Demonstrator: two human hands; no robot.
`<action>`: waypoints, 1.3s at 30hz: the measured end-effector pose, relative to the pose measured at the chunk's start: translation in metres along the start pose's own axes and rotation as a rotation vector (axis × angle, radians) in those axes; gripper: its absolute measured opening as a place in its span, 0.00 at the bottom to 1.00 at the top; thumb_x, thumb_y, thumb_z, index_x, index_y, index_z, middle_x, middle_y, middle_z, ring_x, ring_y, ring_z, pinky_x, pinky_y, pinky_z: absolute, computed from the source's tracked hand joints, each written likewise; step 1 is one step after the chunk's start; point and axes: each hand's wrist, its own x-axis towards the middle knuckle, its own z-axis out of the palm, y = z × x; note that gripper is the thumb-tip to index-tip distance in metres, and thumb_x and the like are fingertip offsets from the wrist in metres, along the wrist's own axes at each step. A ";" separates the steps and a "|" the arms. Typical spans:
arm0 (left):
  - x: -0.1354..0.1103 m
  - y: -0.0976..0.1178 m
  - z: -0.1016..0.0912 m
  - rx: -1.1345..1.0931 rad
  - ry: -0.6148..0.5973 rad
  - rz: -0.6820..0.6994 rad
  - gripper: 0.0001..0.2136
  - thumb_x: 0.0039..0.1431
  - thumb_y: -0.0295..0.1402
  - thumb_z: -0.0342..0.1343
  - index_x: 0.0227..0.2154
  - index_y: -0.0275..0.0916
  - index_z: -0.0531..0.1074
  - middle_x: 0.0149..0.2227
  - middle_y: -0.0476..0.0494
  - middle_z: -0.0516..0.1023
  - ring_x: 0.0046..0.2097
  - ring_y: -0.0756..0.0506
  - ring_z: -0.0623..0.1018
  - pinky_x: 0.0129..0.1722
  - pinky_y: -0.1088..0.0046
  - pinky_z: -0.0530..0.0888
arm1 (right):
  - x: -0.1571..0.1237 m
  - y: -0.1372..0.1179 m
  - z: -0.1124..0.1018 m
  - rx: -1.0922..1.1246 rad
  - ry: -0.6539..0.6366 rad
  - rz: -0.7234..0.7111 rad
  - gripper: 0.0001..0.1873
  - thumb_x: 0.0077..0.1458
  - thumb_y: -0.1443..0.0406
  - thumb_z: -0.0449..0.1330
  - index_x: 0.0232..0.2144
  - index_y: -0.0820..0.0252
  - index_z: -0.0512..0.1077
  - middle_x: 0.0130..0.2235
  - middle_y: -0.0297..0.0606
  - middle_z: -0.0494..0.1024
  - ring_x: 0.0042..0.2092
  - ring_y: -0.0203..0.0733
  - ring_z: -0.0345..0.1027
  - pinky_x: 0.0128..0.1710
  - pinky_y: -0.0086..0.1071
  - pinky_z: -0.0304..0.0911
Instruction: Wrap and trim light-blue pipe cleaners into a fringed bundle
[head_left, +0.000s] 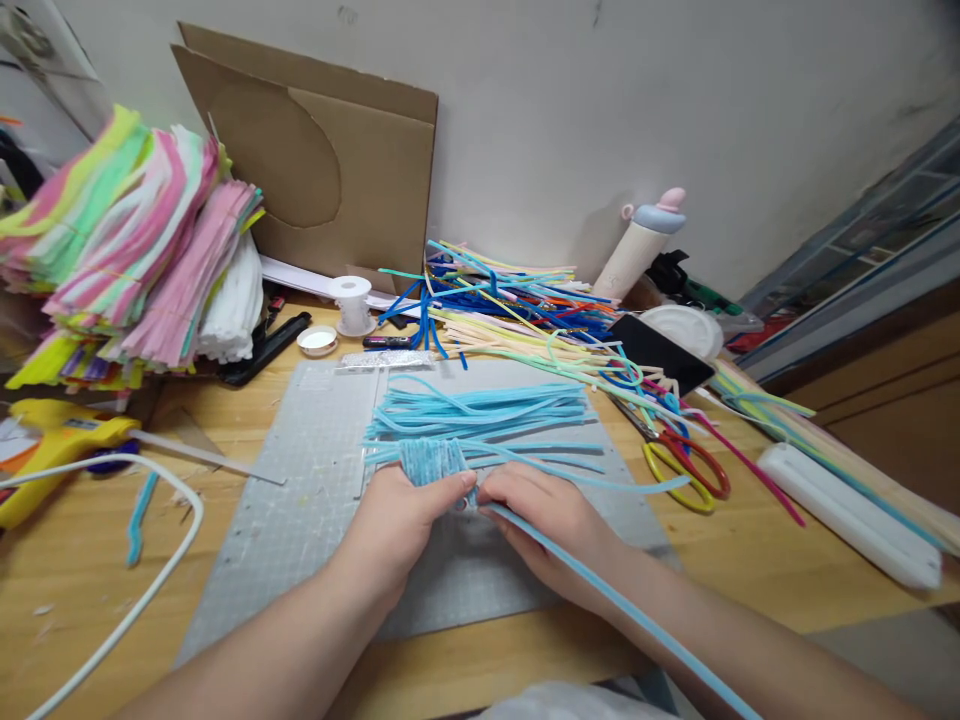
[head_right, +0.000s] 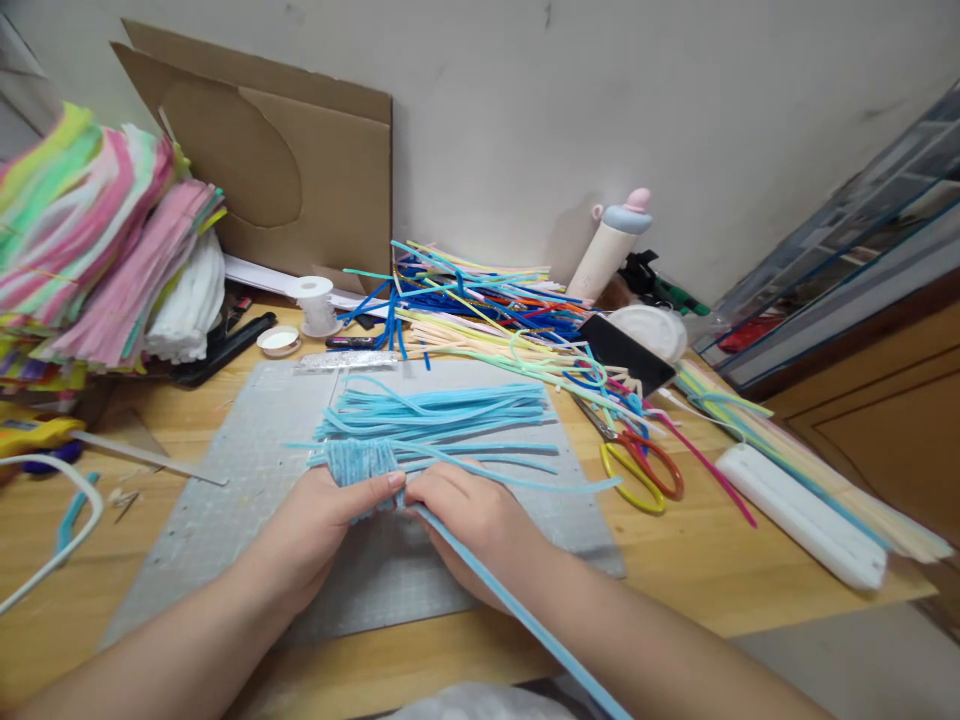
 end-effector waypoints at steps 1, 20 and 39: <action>0.000 -0.001 0.000 -0.001 -0.003 0.004 0.11 0.46 0.35 0.63 0.33 0.37 0.78 0.43 0.41 0.79 0.49 0.38 0.75 0.50 0.62 0.69 | 0.000 0.001 0.001 -0.001 -0.004 -0.008 0.08 0.60 0.70 0.49 0.39 0.57 0.66 0.37 0.40 0.74 0.40 0.39 0.67 0.41 0.33 0.63; 0.003 0.000 -0.002 0.113 0.079 0.095 0.08 0.49 0.36 0.61 0.30 0.37 0.78 0.40 0.43 0.80 0.46 0.40 0.76 0.48 0.66 0.69 | -0.007 0.008 0.011 0.593 0.181 0.214 0.07 0.57 0.66 0.53 0.34 0.58 0.71 0.37 0.41 0.75 0.40 0.40 0.71 0.40 0.35 0.66; 0.004 0.000 -0.002 -0.215 -0.108 -0.068 0.05 0.51 0.32 0.60 0.27 0.35 0.75 0.26 0.46 0.76 0.30 0.47 0.74 0.34 0.71 0.71 | 0.012 0.005 0.020 1.025 0.159 0.503 0.15 0.46 0.56 0.65 0.25 0.62 0.69 0.24 0.31 0.71 0.23 0.30 0.65 0.25 0.26 0.62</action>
